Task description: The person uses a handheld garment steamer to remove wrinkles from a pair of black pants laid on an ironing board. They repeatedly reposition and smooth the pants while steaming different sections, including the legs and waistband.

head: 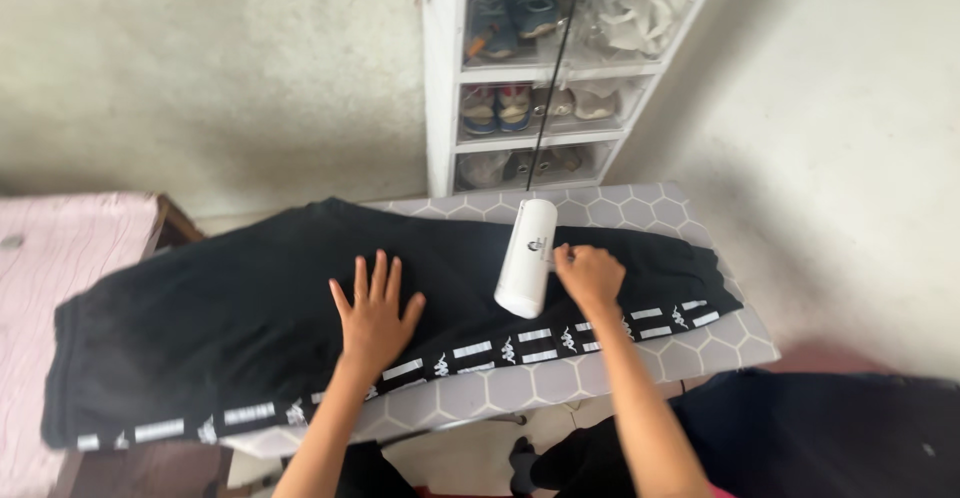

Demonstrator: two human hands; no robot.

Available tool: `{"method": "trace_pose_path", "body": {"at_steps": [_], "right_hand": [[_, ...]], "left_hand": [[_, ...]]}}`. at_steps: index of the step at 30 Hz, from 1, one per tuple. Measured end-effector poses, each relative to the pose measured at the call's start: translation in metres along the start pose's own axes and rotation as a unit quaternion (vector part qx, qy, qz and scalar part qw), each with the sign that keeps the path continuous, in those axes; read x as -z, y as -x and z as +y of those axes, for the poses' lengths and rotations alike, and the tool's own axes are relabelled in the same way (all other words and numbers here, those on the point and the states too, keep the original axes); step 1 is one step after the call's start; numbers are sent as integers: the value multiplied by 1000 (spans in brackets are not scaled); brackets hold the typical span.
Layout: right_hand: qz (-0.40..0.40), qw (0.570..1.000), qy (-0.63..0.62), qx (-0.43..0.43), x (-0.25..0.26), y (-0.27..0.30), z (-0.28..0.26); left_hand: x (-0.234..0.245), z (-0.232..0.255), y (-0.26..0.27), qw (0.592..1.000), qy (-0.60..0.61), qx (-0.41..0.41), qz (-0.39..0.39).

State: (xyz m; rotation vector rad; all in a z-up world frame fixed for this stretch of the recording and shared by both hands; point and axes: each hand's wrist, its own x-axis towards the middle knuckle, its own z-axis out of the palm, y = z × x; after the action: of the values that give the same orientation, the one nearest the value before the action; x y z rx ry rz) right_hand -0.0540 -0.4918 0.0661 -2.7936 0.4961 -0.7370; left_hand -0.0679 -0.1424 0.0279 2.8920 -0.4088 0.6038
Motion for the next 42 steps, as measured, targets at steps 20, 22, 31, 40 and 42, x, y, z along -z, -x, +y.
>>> {"method": "trace_pose_path", "body": {"at_steps": [20, 22, 31, 40, 42], "right_hand": [[-179, 955, 230, -55, 110, -35, 172], [-186, 977, 85, -67, 114, -31, 160], [-161, 974, 56, 148, 46, -6, 46], [-141, 980, 136, -47, 125, -60, 226], [-144, 990, -7, -10, 106, -58, 175]], "left_hand": [[52, 43, 55, 993, -22, -3, -116], [50, 57, 32, 964, -83, 23, -252], [-21, 131, -13, 995, 65, -77, 16], [1, 139, -19, 995, -20, -70, -63], [0, 140, -38, 979, -43, -62, -192]]}}
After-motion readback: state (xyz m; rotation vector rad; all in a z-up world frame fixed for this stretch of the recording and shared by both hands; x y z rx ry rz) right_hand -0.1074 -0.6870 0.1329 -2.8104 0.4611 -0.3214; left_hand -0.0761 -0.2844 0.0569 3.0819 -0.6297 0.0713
